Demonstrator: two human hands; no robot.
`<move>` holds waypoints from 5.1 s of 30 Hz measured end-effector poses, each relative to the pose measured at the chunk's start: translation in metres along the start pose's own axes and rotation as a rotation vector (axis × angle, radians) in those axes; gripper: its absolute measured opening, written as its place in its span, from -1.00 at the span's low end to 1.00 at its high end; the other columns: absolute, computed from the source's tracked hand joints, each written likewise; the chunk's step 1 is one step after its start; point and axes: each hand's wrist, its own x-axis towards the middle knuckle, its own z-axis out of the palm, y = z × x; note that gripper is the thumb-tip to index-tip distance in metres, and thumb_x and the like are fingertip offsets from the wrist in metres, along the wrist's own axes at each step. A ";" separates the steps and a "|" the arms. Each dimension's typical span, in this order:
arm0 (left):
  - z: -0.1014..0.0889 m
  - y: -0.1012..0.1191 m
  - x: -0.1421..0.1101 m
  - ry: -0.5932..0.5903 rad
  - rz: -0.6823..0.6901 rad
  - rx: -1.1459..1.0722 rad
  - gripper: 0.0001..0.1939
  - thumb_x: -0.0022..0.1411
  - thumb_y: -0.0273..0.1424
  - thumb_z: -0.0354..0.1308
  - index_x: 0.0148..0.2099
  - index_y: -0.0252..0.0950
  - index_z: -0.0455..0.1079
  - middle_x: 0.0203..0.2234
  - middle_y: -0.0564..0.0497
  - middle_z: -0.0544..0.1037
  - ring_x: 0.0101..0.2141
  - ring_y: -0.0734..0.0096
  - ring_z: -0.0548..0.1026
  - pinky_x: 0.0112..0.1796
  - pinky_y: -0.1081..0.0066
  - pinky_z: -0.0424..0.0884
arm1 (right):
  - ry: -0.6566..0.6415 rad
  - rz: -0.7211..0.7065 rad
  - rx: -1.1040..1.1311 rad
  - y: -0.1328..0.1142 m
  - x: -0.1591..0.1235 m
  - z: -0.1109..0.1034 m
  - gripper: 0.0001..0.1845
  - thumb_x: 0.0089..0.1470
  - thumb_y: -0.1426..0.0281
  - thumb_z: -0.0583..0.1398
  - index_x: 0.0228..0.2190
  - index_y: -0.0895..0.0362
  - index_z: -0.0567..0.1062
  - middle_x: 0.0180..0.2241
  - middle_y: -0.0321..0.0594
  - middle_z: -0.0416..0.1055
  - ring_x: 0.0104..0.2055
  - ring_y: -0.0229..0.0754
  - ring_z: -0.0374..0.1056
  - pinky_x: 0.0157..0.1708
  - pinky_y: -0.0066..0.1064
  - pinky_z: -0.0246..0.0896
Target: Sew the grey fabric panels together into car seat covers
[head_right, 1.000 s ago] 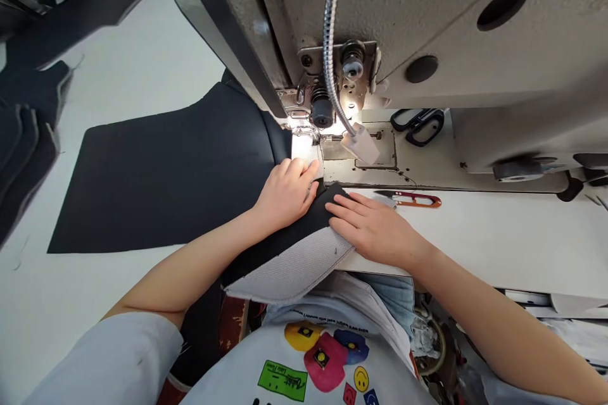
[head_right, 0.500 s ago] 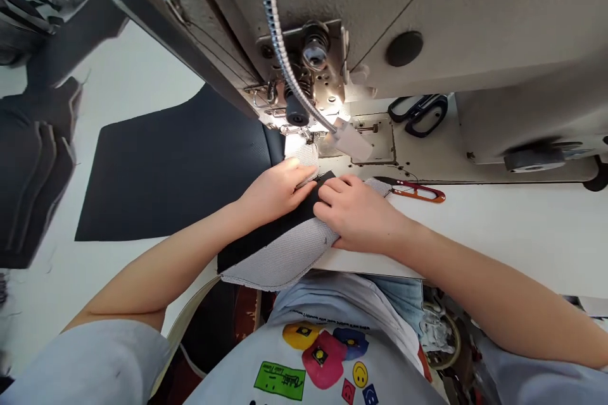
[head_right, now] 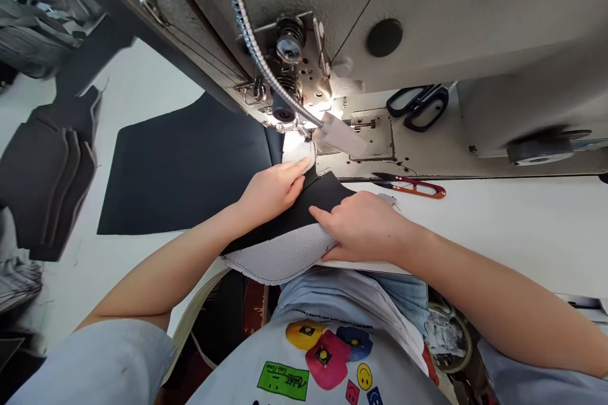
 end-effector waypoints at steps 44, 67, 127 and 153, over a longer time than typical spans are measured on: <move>-0.009 -0.048 0.031 0.133 -0.044 -0.688 -0.61 0.32 -0.23 -0.12 -0.43 -0.33 0.33 -0.53 0.05 0.41 -0.41 0.41 0.36 -0.33 0.44 0.29 | 0.002 0.052 -0.120 -0.003 0.017 0.006 -0.37 0.18 0.25 0.17 0.24 0.20 0.31 -0.39 -0.12 0.58 -0.33 -0.01 0.52 -0.56 -0.33 -0.14; -0.010 0.006 0.009 -0.038 0.024 0.219 -0.51 0.38 -0.58 -0.20 0.31 -0.42 0.15 -0.17 -0.19 0.49 -0.12 0.20 0.52 -0.27 0.38 0.43 | 0.027 0.044 -0.155 0.001 0.017 0.007 -0.36 0.07 0.30 0.27 0.18 0.19 0.39 -0.42 -0.14 0.57 -0.38 -0.07 0.49 -0.53 -0.36 -0.10; 0.001 -0.025 0.040 0.258 0.222 0.018 -0.68 0.34 -0.56 -0.10 -0.08 -0.36 0.49 -0.20 -0.13 0.51 -0.19 0.26 0.47 -0.15 0.35 0.43 | -0.021 0.226 -0.102 0.005 0.044 -0.009 -0.51 0.14 0.42 0.11 0.12 0.20 0.41 -0.30 -0.08 0.59 -0.29 0.05 0.51 -0.55 -0.32 -0.13; 0.041 0.011 -0.022 0.613 0.534 0.014 -0.48 0.46 -0.17 -0.12 -0.53 -0.25 0.29 -0.67 0.05 0.32 -0.58 0.42 0.29 -0.52 0.35 0.06 | 0.138 0.418 0.000 0.032 0.064 -0.007 -0.44 0.25 0.40 -0.06 0.21 -0.12 0.36 -0.14 -0.13 0.49 -0.24 -0.10 0.40 -0.04 -0.14 0.19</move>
